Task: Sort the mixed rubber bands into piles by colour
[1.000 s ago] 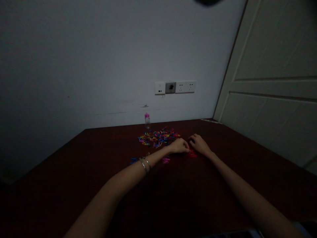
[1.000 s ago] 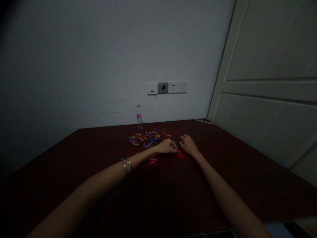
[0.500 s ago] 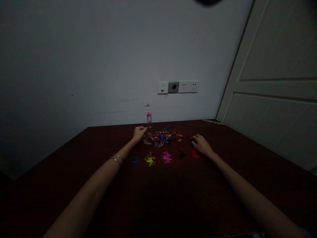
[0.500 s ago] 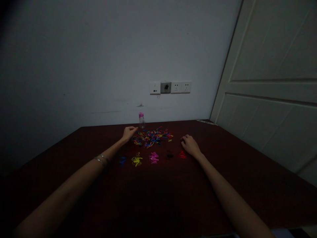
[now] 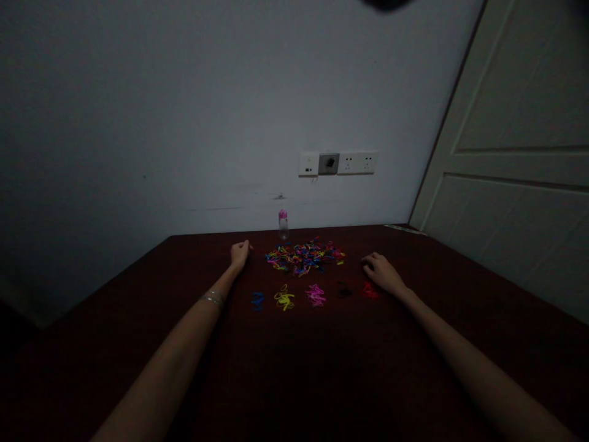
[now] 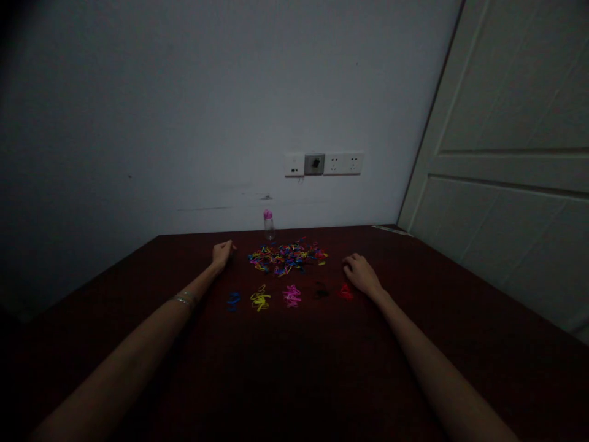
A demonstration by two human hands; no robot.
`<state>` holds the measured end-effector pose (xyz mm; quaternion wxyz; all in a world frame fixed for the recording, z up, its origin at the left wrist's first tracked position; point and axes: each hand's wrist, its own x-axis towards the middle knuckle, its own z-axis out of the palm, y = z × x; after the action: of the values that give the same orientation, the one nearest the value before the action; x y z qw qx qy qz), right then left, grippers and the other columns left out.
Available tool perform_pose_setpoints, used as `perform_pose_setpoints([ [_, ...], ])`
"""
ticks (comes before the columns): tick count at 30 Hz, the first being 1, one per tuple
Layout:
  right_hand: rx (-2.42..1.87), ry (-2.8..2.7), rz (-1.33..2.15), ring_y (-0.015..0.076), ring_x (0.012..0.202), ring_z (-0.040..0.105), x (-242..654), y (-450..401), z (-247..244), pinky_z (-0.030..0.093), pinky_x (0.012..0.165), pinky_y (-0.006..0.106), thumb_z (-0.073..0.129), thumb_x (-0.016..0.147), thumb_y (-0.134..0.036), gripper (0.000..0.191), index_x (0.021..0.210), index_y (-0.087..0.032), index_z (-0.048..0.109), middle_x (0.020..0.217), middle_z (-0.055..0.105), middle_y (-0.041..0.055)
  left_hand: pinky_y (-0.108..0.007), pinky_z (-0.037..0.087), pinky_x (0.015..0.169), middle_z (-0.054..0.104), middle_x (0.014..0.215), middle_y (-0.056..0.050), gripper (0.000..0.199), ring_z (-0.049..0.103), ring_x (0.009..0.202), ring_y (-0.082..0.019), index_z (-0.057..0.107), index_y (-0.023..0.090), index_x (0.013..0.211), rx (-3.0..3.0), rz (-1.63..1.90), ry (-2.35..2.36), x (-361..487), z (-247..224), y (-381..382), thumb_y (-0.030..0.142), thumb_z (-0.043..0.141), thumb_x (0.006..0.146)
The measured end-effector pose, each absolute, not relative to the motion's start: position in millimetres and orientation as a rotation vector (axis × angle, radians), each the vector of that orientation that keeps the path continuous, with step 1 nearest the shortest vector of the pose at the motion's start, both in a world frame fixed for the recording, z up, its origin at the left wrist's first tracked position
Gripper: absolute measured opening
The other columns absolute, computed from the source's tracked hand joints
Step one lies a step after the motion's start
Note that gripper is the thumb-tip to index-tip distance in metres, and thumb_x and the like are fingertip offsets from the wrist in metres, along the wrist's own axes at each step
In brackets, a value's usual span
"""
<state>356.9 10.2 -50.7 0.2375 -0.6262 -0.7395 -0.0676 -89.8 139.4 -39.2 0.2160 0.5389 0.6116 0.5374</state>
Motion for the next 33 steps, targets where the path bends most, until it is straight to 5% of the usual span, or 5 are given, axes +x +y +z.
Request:
perform_pose_setpoints([
  [15, -1.613, -2.006, -0.068, 0.0215, 0.093, 0.055, 361.7, 9.4, -57.4, 0.041, 0.087, 0.034, 0.045, 0.079, -0.019, 0.027, 0.096, -0.016, 0.066, 0.099, 0.061, 0.0113, -0.021, 0.026, 0.043, 0.042, 0.039, 0.003, 0.034, 0.037, 0.04, -0.009, 0.058, 0.014, 0.054, 1.478, 1.543, 1.635, -90.6, -41.1, 135.4, 0.042, 0.048, 0.071],
  [33, -1.564, -2.197, 0.054, 0.0202, 0.094, 0.058, 331.3, 35.2, -39.4, 0.041, 0.087, 0.029, 0.043, 0.084, -0.024, 0.034, 0.108, -0.015, 0.065, 0.104, 0.063, 0.0121, -0.022, 0.034, 0.055, 0.061, 0.057, -0.004, 0.032, 0.055, 0.059, -0.014, 0.066, 0.014, 0.059, 1.789, 1.269, 1.93, -85.8, -42.6, 139.5, 0.032, 0.045, 0.074],
])
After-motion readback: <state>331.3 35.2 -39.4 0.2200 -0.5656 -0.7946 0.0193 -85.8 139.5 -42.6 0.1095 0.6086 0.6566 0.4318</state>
